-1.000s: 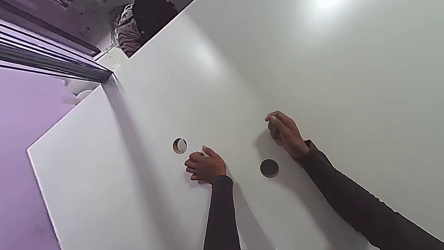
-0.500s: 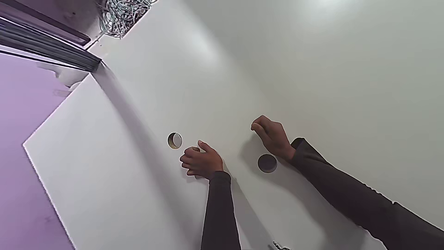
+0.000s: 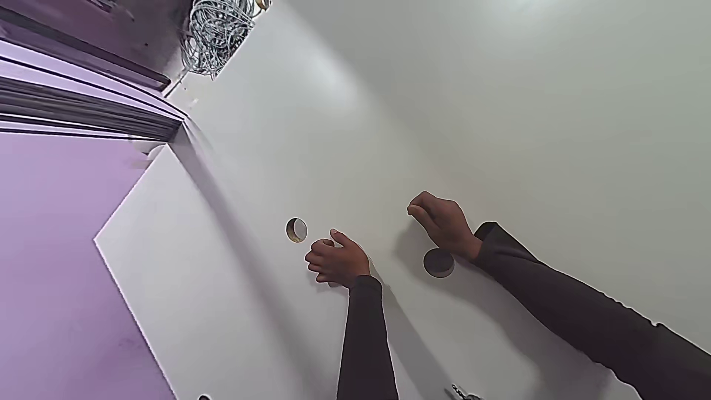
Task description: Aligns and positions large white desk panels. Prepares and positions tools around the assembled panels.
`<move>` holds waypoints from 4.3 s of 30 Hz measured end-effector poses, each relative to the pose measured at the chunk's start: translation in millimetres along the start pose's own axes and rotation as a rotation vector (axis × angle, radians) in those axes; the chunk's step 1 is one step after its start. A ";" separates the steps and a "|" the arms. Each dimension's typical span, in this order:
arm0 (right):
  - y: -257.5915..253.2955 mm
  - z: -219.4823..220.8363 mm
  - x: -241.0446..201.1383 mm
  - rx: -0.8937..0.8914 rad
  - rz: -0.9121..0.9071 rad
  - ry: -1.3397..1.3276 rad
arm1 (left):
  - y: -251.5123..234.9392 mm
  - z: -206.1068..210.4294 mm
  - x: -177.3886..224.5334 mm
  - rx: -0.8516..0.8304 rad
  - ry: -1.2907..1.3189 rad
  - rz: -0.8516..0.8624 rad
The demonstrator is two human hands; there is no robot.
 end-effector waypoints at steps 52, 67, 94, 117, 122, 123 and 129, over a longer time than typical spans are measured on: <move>-4.5 4.2 -9.6 -0.071 -0.085 0.195 | -4.2 4.4 9.5 0.001 -0.006 0.220; -4.3 6.5 -10.7 -0.091 -0.093 0.232 | -4.5 5.5 7.0 -0.013 0.022 0.241; -5.2 5.7 -12.9 -0.138 -0.069 0.217 | -0.3 1.2 12.1 -0.030 0.070 0.249; -3.8 9.0 -7.5 -0.058 -0.116 0.313 | -8.0 10.1 2.3 -0.124 0.095 0.222; -2.7 10.6 -6.2 -0.038 -0.137 0.338 | -8.7 11.6 1.5 -0.118 0.091 0.217; -2.9 10.6 -6.1 -0.032 -0.144 0.334 | -8.7 11.5 1.5 -0.116 0.093 0.217; -1.6 11.3 -8.1 -0.022 -0.183 0.334 | -8.0 10.8 2.2 -0.115 0.088 0.217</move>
Point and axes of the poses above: each hand's wrist, its own y-axis away from the middle knuckle, its own z-axis out of the palm, x = y × z, the point moved 6 cm from there along -y, towards the middle knuckle, and after that the axes turned 4 degrees about z, right-handed, at the moved point
